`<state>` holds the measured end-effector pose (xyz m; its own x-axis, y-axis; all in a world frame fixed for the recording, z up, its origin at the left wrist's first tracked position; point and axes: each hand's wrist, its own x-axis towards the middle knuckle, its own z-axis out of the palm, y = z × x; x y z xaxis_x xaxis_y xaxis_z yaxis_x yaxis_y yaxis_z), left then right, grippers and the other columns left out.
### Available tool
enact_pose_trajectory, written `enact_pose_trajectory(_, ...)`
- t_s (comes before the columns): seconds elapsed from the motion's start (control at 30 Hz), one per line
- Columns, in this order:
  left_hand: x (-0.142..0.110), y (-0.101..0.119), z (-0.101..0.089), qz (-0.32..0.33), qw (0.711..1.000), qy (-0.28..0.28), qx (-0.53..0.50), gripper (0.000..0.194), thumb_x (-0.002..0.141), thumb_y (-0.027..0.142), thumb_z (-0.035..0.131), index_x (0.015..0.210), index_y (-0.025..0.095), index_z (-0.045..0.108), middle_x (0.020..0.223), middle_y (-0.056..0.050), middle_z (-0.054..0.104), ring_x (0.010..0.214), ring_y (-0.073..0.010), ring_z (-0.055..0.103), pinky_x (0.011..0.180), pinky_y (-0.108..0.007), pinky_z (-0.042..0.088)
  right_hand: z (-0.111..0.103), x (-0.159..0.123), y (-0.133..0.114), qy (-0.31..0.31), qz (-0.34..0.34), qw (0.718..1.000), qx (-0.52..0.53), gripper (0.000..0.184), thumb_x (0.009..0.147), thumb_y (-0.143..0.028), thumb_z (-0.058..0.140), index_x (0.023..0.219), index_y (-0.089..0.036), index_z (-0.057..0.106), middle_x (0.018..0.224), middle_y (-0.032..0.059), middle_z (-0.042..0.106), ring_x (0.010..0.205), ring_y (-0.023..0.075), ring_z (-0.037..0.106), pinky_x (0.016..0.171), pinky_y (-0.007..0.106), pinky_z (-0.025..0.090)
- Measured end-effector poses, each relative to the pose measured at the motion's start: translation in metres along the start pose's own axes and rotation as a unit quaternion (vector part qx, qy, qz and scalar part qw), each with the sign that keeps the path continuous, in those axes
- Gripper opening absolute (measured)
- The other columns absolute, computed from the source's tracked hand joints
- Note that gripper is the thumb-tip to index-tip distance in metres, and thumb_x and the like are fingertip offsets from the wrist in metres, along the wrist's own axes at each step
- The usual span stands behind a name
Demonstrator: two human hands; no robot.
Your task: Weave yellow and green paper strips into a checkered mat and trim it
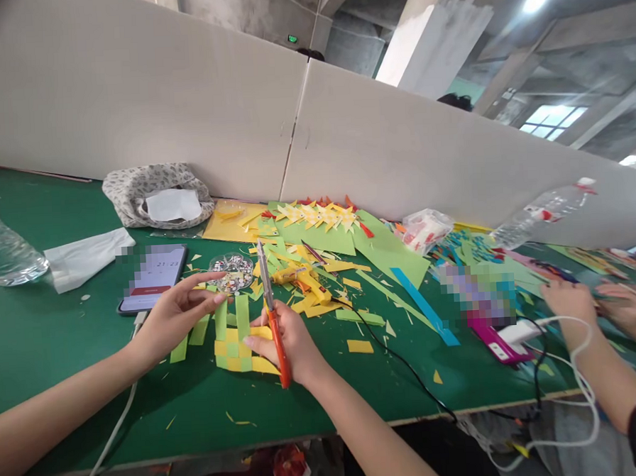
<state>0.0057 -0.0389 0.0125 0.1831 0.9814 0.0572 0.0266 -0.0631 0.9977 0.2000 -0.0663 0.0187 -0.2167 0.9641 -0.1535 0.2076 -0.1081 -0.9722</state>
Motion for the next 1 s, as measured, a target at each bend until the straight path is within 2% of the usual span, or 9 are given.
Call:
enact_pose_trajectory(0.1, 0.0032, -0.0008, -0.0042, 0.007, 0.998, 0.056, -0.042, 0.035, 0.077, 0.039, 0.058, 0.108, 0.022, 0.056, 0.083, -0.003, 0.067, 0.073, -0.0148, 0.062, 0.070, -0.028, 0.050, -0.0006, 0.0001, 0.0002, -0.014, -0.002, 1.000, 0.005, 0.040, 0.054, -0.033, 0.075, 0.071, -0.021, 0.041, 0.076, -0.0027, 0.054, 0.068, 0.0142, 0.055, 0.067, 0.032, 0.049)
enact_pose_trajectory(0.23, 0.0072, -0.0012, -0.0091, -0.018, 0.992, 0.089, -0.093, 0.034, 0.081, 0.044, 0.051, 0.105, 0.020, 0.056, 0.079, -0.003, 0.064, 0.063, -0.0121, 0.059, 0.067, -0.028, 0.051, -0.0019, 0.0006, 0.0010, 0.020, -0.005, 1.000, 0.014, 0.038, 0.055, -0.032, 0.075, 0.072, -0.021, 0.043, 0.077, -0.0013, 0.055, 0.078, 0.0172, 0.057, 0.070, 0.032, 0.048)
enact_pose_trajectory(0.37, 0.0043, -0.0023, -0.0044, -0.010, 0.999, -0.002, -0.051, 0.055, 0.066, 0.037, 0.070, 0.115, 0.023, 0.050, 0.100, -0.005, 0.060, 0.085, -0.0171, 0.059, 0.072, -0.030, 0.052, -0.0043, 0.0025, 0.0036, 0.053, -0.008, 0.999, 0.012, 0.036, 0.056, -0.029, 0.075, 0.073, -0.020, 0.044, 0.078, -0.0013, 0.055, 0.075, 0.0162, 0.057, 0.070, 0.033, 0.047)
enact_pose_trajectory(0.43, 0.0019, -0.0033, -0.0013, -0.001, 0.999, -0.045, -0.011, 0.063, 0.059, 0.031, 0.076, 0.115, 0.024, 0.051, 0.097, -0.004, 0.058, 0.080, -0.0160, 0.058, 0.071, -0.029, 0.051, -0.0043, 0.0026, 0.0039, 0.040, -0.008, 0.999, 0.015, 0.037, 0.056, -0.029, 0.074, 0.074, -0.020, 0.043, 0.077, -0.0021, 0.055, 0.070, 0.0148, 0.056, 0.070, 0.033, 0.047)
enact_pose_trajectory(0.5, 0.0009, -0.0038, -0.0002, 0.002, 0.999, -0.053, 0.006, 0.051, 0.062, 0.032, 0.073, 0.109, 0.023, 0.056, 0.082, -0.001, 0.058, 0.070, -0.0138, 0.056, 0.067, -0.029, 0.050, -0.0032, 0.0020, 0.0029, 0.028, -0.008, 0.999, 0.016, 0.037, 0.057, -0.029, 0.074, 0.074, -0.020, 0.043, 0.078, -0.0022, 0.056, 0.070, 0.0149, 0.057, 0.071, 0.033, 0.047)
enact_pose_trajectory(0.6, 0.0025, -0.0025, -0.0029, -0.016, 1.000, 0.001, -0.024, 0.030, 0.074, 0.038, 0.062, 0.099, 0.021, 0.060, 0.068, 0.001, 0.057, 0.062, -0.0125, 0.056, 0.065, -0.028, 0.050, -0.0020, 0.0009, 0.0009, 0.025, -0.009, 1.000, 0.012, 0.038, 0.056, -0.030, 0.074, 0.072, -0.020, 0.042, 0.077, -0.0017, 0.056, 0.078, 0.0183, 0.059, 0.072, 0.034, 0.047)
enact_pose_trajectory(0.73, 0.0051, 0.0013, -0.0073, -0.051, 0.992, 0.055, -0.099, 0.033, 0.079, 0.043, 0.054, 0.103, 0.020, 0.057, 0.080, -0.003, 0.063, 0.071, -0.0149, 0.061, 0.068, -0.029, 0.051, -0.0042, 0.0013, 0.0009, 0.039, -0.008, 0.999, 0.005, 0.037, 0.055, -0.032, 0.075, 0.072, -0.020, 0.044, 0.077, -0.0010, 0.056, 0.086, 0.0211, 0.058, 0.075, 0.036, 0.047)
enact_pose_trajectory(0.87, 0.0041, 0.0005, -0.0058, -0.080, 0.991, -0.029, -0.105, 0.035, 0.076, 0.044, 0.057, 0.102, 0.020, 0.058, 0.092, -0.004, 0.062, 0.080, -0.0171, 0.061, 0.070, -0.031, 0.052, -0.0075, 0.0026, 0.0026, 0.074, -0.011, 0.997, 0.011, 0.036, 0.055, -0.032, 0.074, 0.072, -0.020, 0.045, 0.077, -0.0007, 0.055, 0.084, 0.0210, 0.058, 0.073, 0.035, 0.047)
enact_pose_trajectory(1.0, 0.0040, -0.0063, -0.0024, -0.102, 0.989, -0.101, -0.041, 0.021, 0.066, 0.034, 0.070, 0.077, 0.019, 0.062, 0.069, 0.001, 0.061, 0.065, -0.0125, 0.059, 0.063, -0.026, 0.050, -0.0088, 0.0051, 0.0023, 0.072, -0.018, 0.997, 0.012, 0.038, 0.054, -0.032, 0.076, 0.072, -0.020, 0.044, 0.078, -0.0009, 0.057, 0.083, 0.0200, 0.059, 0.073, 0.035, 0.047)
